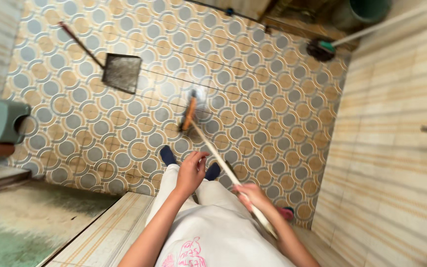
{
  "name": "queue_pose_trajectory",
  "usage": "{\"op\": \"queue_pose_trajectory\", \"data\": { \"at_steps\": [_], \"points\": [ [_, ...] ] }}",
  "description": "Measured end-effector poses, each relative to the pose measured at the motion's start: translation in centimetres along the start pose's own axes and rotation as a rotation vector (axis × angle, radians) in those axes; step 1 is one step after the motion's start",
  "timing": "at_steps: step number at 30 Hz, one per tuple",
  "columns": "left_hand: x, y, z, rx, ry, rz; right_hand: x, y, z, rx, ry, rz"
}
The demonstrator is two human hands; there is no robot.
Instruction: The person sweeps a tiled bathroom floor using a broom and dustpan. They gather debris into the dustpan, then open a door to a storage area and dispose of the collected dirt.
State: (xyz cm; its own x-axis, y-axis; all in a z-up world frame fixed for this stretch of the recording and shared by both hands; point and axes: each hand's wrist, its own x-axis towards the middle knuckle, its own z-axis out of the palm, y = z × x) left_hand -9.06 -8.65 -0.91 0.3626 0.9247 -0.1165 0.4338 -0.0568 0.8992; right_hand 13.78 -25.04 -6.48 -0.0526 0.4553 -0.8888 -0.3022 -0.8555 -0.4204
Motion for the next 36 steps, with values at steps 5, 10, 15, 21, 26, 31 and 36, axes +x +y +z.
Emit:
{"op": "queue_pose_trajectory", "data": {
  "at_steps": [5, 10, 15, 21, 26, 31, 36],
  "points": [
    [0.2, -4.1, -3.8, -0.025, 0.081, -0.038, -1.9, -2.8, 1.7, -0.179, 0.113, 0.165],
    [2.0, -6.9, -8.9, -0.014, 0.112, -0.077, 12.6, -3.1, 7.3, -0.129, -0.058, 0.002],
    [4.0, -9.7, -14.5, -0.044, 0.215, -0.025, 20.9, -6.8, 14.0, 0.041, -0.098, 0.043],
    [4.6, -13.0, -20.6, -0.077, 0.269, -0.132, 12.7, -11.8, 22.8, -0.350, -0.017, -0.040],
    [4.9, -15.9, -23.8, -0.106, 0.348, -0.158, 9.8, -17.1, 27.1, -0.285, -0.141, 0.064],
    [4.5, -17.3, -25.8, -0.119, 0.443, -0.093, 22.9, -16.8, 35.8, -0.178, -0.417, -0.014],
    [3.5, -17.1, -27.9, -0.091, 0.459, -0.244, 31.0, -16.5, 36.8, 0.050, -0.455, 0.282]
  ]
}}
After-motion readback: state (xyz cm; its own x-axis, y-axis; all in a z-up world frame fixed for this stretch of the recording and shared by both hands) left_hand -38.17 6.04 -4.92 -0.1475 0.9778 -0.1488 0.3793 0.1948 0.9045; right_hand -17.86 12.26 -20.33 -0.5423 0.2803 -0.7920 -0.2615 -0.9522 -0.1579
